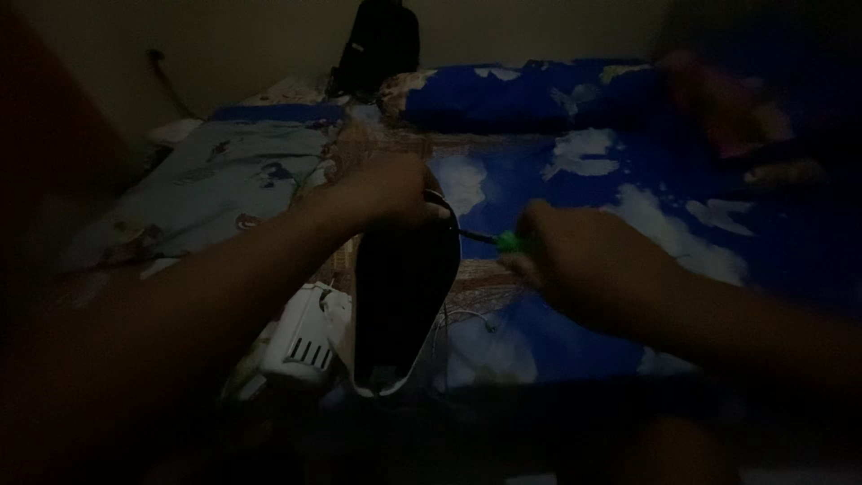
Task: The person works on a small white electric fan lying on a bed, aligning the black front cover over the fan body and using a green-handled screwdriver to tighten its screws, working around the cover one screw at a time.
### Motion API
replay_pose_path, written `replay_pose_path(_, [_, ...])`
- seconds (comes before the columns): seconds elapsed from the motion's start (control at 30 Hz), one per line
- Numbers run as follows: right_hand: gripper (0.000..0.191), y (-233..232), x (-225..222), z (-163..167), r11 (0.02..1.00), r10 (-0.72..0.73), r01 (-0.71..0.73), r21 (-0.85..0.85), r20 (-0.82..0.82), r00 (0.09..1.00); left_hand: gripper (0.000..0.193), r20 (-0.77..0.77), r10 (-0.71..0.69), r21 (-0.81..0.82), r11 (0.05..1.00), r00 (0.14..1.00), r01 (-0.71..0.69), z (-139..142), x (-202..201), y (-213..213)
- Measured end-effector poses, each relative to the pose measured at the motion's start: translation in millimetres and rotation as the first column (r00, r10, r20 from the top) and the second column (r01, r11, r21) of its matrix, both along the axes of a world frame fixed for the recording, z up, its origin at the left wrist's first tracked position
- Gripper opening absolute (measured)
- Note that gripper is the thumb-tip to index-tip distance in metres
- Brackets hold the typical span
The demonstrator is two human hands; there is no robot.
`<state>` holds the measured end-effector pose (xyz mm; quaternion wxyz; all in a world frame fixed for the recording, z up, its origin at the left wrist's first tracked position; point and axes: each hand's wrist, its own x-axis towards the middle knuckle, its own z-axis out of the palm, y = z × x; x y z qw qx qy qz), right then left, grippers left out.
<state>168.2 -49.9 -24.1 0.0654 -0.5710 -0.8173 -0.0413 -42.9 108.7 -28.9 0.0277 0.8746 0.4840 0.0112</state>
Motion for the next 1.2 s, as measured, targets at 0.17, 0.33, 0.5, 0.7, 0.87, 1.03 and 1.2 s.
replay_pose_path(0.17, [0.036, -3, -2, 2, 0.964, 0.151, -0.181, 0.195, 0.163, 0.975, 0.047, 0.037, 0.036, -0.01, 0.999, 0.999, -0.036, 2, -3, -5])
replay_pose_path(0.33, [0.039, 0, -6, 2, 0.975, -0.208, 0.206, -0.082, -0.021, 0.978, 0.047, 0.008, 0.034, -0.026, 0.999, 0.999, -0.034, 8, -4, -8])
replay_pose_path(0.5, [0.037, -3, 3, 3, 0.909, 0.325, -0.314, 0.274, 0.004, 0.946, 0.047, 0.023, -0.011, -0.008, 1.0, 1.0, 0.012, 7, -7, -7])
replay_pose_path(0.7, [0.035, -2, -4, 1, 0.948, -0.288, 0.276, -0.158, -0.061, 0.956, 0.054, -0.039, -0.032, 0.037, 0.999, 0.999, 0.034, 7, -5, -7])
replay_pose_path(0.87, [0.043, 1, -3, 1, 0.984, 0.074, -0.034, 0.177, -0.223, 0.972, 0.066, -0.045, -0.099, -0.042, 0.994, 0.994, 0.097, 10, -10, -14])
replay_pose_path(1.03, [0.032, -1, -2, 6, 0.987, 0.081, -0.084, 0.136, 0.028, 0.996, 0.071, -0.002, -0.097, -0.078, 0.992, 0.995, 0.097, 11, -8, -19])
replay_pose_path(1.2, [0.038, -5, -5, 1, 0.922, -0.345, 0.34, -0.185, 0.002, 0.938, 0.072, 0.016, -0.113, -0.064, 0.991, 0.993, 0.114, 12, -9, -22])
